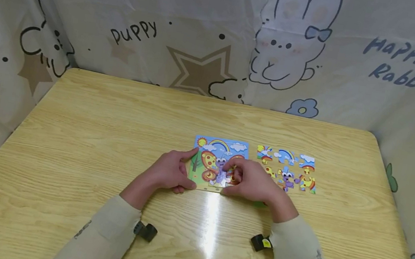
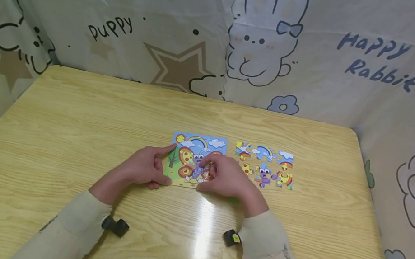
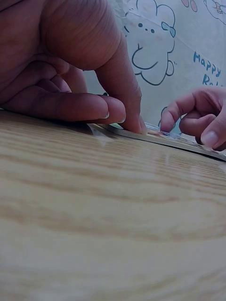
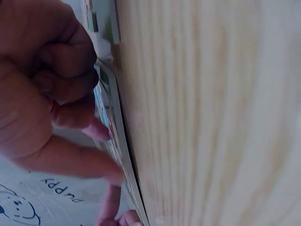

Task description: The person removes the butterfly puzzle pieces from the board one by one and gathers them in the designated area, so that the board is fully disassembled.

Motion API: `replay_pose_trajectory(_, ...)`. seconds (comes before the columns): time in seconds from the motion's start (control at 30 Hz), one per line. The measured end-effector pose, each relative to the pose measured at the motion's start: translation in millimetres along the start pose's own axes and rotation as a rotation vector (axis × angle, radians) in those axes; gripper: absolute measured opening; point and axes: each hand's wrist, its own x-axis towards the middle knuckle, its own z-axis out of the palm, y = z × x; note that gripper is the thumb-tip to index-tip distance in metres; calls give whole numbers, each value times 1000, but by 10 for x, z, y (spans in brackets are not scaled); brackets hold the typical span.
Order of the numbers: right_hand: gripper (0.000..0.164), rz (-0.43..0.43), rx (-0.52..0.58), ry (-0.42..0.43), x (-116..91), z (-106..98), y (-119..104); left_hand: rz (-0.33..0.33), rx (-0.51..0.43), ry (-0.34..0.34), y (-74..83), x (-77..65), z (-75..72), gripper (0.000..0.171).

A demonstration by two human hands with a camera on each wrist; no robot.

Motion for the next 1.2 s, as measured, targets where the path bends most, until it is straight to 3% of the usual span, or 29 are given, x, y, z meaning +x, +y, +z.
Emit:
replay_pose_trajectory(0.23,36,-2,-78,-9,28,20,-32,2,5,0,-3,7,4,100)
replay_pose_trajectory(0.5,36,-14,-54,5,-14,18,-18,5,7,-4,0,10,3,100)
replay_pose_trajectory(1.2,36,28,-26,103,-427,-166,131,-3,3,1,2,-4,7,101)
